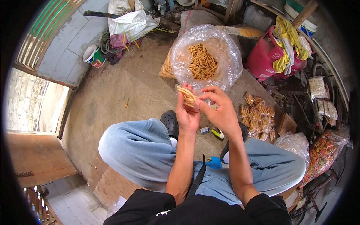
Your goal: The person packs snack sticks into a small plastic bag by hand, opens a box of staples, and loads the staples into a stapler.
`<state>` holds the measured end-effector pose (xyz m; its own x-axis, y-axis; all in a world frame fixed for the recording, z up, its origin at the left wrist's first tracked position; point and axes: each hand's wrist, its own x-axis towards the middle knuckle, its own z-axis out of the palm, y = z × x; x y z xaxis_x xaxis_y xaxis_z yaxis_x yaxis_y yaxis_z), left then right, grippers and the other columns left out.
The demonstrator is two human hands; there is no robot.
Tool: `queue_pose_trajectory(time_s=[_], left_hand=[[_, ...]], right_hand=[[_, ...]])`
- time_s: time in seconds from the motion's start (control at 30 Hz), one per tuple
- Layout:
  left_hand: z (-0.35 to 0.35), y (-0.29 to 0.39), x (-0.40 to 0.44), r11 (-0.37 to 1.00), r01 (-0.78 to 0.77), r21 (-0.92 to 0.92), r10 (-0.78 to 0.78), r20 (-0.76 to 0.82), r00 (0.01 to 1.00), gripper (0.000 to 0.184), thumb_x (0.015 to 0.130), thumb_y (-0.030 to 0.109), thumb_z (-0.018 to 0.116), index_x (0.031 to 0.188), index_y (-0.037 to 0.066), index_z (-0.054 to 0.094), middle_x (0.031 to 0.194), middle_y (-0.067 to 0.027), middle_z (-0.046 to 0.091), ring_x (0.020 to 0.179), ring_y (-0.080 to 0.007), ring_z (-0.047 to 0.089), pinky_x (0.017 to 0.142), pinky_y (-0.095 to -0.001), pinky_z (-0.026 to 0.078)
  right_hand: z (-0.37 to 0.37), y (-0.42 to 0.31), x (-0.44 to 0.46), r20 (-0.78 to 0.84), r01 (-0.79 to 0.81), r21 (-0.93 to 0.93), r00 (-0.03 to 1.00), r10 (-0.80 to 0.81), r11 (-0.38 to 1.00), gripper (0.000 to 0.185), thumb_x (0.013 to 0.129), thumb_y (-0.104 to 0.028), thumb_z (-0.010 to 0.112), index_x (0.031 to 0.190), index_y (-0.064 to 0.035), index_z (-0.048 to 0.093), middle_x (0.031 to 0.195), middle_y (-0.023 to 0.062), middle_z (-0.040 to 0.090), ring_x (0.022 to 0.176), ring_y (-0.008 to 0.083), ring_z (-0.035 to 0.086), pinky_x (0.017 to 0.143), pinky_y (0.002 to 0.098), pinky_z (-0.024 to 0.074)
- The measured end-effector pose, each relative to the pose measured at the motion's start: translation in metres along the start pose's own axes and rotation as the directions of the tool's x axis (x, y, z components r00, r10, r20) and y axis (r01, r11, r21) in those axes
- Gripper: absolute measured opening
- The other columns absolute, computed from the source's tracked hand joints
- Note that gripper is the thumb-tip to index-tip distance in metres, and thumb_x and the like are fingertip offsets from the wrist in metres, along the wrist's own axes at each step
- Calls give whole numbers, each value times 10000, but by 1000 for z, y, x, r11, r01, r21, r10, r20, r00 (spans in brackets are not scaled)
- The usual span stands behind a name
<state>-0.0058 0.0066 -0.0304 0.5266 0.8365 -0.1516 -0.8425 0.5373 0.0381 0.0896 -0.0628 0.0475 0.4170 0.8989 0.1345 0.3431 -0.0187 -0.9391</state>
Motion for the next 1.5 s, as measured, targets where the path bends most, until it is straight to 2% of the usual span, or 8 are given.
queue_pose_trajectory(time_s=[0.17,0.3,0.5,0.6,0.87,1.0,1.3,1.5], left_hand=[[-14,1,7,1000,15,-12,-16,-33,999,331,944,224,547,1230,59,526,1141,-73,624,1044,-173,602,904,-303,520],[-25,2,13,999,-14,32,19,-171,985,358,933,225,567,1239,46,517,1163,-65,615,1044,-162,602,900,-303,527],[-41,4,21,999,-44,13,46,-243,969,368,929,215,572,1241,30,514,1184,-66,596,1060,-155,593,915,-293,525],[-39,3,20,999,-32,6,32,-258,966,373,939,223,557,1251,26,503,1175,-72,595,1060,-165,593,913,-300,525],[-20,-5,11,999,30,-19,-35,-286,958,367,954,222,530,1255,18,481,1219,-78,566,1116,-184,562,939,-330,510],[-2,-10,9,999,12,33,-1,-305,952,435,957,273,509,1281,-12,451,1202,-125,562,1075,-211,579,930,-333,512],[34,-5,-11,998,28,-54,-40,-227,973,417,955,195,442,1311,-21,423,1246,-152,539,1150,-242,537,1001,-381,463],[48,4,-19,999,15,-28,-19,-124,992,382,961,149,396,1316,14,434,1293,-100,531,1178,-207,526,1010,-421,437]], right_hand=[[-7,4,-1,211,42,-159,978,-8,986,366,777,-216,713,1105,-66,647,1107,118,582,1045,292,565,920,358,430],[-21,14,6,233,41,-89,972,-19,995,331,796,-221,701,1080,-56,659,1080,112,602,1008,242,585,883,321,441],[-36,97,51,-138,-274,83,949,283,958,206,835,-180,630,973,-41,693,861,81,685,811,144,625,749,259,462],[-20,154,90,-242,-283,-19,932,270,959,208,827,-173,612,960,-33,690,829,97,692,771,177,643,717,293,484],[40,245,166,45,-111,-633,983,180,766,236,798,-193,604,987,-74,680,913,158,683,846,313,657,763,409,505],[45,248,173,101,-92,-677,971,216,730,248,785,-207,604,987,-86,681,908,158,682,851,325,653,779,425,500],[53,256,165,-21,-77,-434,997,75,897,185,795,-165,582,909,-85,703,835,181,675,815,321,659,742,418,512],[2,189,132,-221,-213,219,940,261,952,193,831,-175,647,924,-13,696,718,26,642,623,93,567,592,243,462]])
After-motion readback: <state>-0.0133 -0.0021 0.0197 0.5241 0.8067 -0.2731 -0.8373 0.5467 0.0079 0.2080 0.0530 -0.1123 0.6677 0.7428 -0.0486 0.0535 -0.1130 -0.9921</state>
